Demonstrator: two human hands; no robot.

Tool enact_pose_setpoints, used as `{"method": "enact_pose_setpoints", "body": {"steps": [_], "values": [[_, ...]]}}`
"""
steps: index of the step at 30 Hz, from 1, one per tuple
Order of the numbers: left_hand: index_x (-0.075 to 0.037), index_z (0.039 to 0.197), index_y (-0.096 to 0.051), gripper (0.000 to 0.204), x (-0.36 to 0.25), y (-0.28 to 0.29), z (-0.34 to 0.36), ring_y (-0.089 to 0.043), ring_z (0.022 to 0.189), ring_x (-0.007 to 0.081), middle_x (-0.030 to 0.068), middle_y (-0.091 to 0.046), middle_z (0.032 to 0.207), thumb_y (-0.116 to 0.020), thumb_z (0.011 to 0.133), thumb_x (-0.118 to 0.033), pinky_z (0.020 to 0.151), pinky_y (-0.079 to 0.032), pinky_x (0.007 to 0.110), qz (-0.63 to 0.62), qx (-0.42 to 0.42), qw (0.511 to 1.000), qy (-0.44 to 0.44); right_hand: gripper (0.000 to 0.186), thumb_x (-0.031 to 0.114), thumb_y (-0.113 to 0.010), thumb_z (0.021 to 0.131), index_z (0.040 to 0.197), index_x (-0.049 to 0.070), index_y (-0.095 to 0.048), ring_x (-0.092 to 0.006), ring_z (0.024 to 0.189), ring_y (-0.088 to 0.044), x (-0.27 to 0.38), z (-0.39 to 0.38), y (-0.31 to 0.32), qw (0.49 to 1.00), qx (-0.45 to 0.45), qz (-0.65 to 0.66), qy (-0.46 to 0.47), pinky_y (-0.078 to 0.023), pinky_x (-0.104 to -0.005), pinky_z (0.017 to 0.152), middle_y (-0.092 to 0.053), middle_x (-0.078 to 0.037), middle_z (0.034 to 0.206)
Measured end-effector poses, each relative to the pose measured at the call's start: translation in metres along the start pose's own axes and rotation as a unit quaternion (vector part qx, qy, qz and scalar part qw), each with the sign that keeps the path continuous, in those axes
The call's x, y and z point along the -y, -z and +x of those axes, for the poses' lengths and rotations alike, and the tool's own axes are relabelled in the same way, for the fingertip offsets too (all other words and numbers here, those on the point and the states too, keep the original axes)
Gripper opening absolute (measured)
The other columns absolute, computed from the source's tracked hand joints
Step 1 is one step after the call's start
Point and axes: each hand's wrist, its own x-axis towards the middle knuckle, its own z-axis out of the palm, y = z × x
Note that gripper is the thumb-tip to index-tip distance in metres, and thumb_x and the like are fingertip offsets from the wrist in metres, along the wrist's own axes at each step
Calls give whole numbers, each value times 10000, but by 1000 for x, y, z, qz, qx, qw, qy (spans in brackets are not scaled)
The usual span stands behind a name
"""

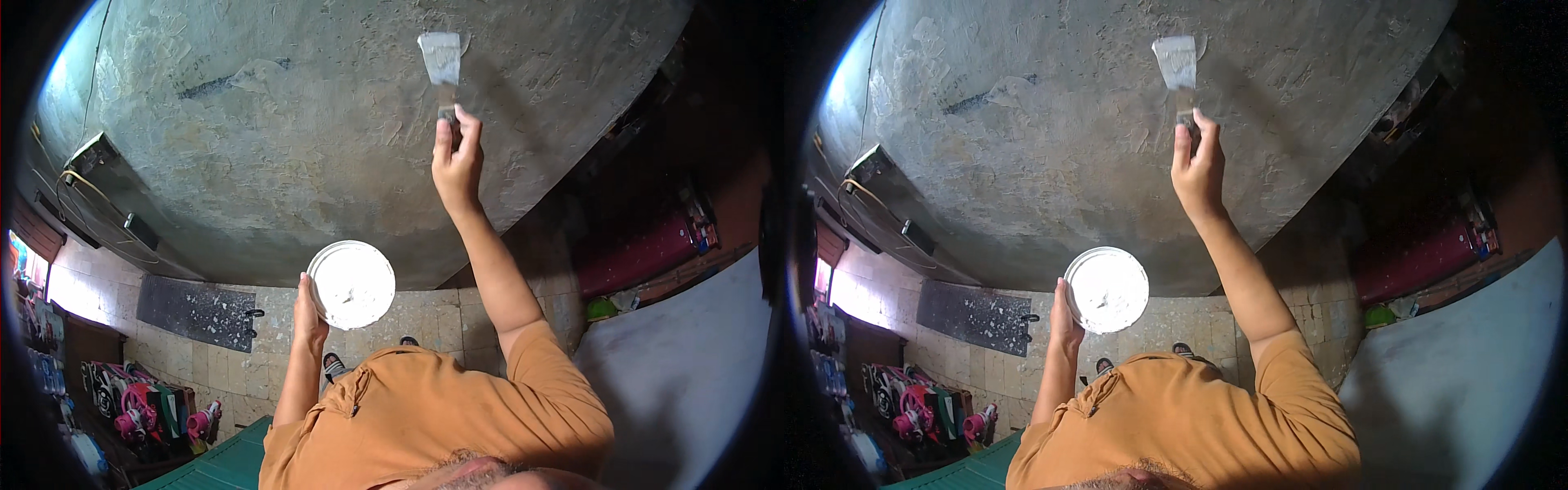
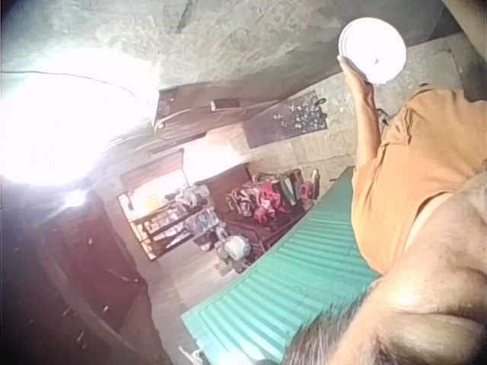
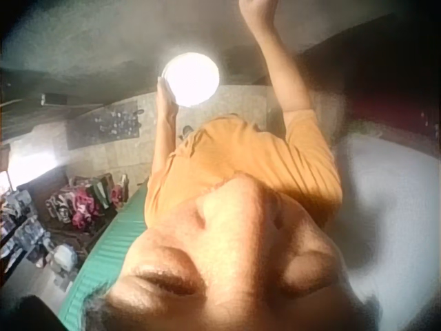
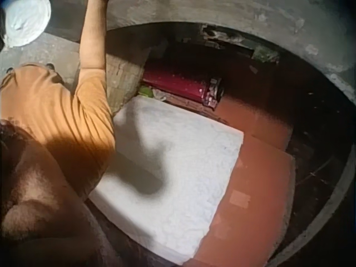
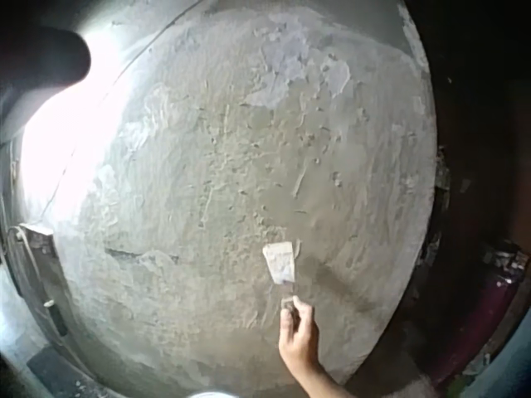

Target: The person applies a white substance to a wall using a putty knife, frequently reloading the tool from a container held in the other hand.

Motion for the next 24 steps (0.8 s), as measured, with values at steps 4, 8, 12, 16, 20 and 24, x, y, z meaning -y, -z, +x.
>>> {"method": "enact_pose_setpoints", "body": {"steps": [4, 8, 12, 16, 20, 24], "values": [[56, 1424, -485, 643, -2, -4, -1, -632, 1232, 266, 184, -598, 1391, -449, 1074, -482, 1042, -522, 404, -12, -7, 1000, 8, 303, 203, -595, 1039, 1230, -23, -531, -445, 1021, -669, -21, -6, -12, 997, -4, -77, 21, -550, -453, 829, -661, -275, 1123], [54, 1425, -485, 641, 1, 0, -1, -628, 1238, 266, 187, -597, 1390, -442, 1076, -482, 1045, -521, 404, -8, -10, 1000, 13, 311, 205, -597, 1040, 1233, -29, -530, -433, 1029, -675, -28, -46, -7, 998, 4, -60, 17, -548, -452, 852, -663, -270, 1120], [51, 1429, -483, 637, -1, 1, -3, -626, 1241, 269, 188, -596, 1391, -434, 1079, -479, 1043, -522, 405, 7, -21, 1000, 8, 314, 200, -592, 1043, 1242, -35, -531, -419, 1019, -680, -10, -15, -7, 997, -29, -50, 47, -548, -448, 855, -666, -263, 1111], [53, 1430, -482, 635, -2, -5, -4, -624, 1244, 269, 186, -598, 1388, -431, 1082, -475, 1042, -524, 407, -4, -18, 1000, 18, 311, 194, -585, 1046, 1249, -35, -531, -421, 1015, -677, -27, -19, -11, 1000, -18, -24, -8, -547, -444, 856, -663, -270, 1104], [15, 1424, -507, 601, -1, -6, -4, -609, 1259, 256, 153, -601, 1400, -454, 1076, -471, 1068, -496, 410, -10, -9, 1000, 22, 312, 182, -589, 1044, 1255, -39, -528, -417, 1007, -680, -36, -49, -6, 998, 1, -61, 5, -550, -435, 843, -660, -268, 1100], [17, 1426, -505, 602, 3, 1, 1, -612, 1255, 260, 156, -601, 1400, -455, 1076, -471, 1066, -500, 412, -5, -22, 999, 28, 313, 168, -586, 1048, 1273, -39, -522, -386, 999, -690, -17, -10, -3, 999, -32, -3, -4, -550, -422, 832, -661, -256, 1092]]}}
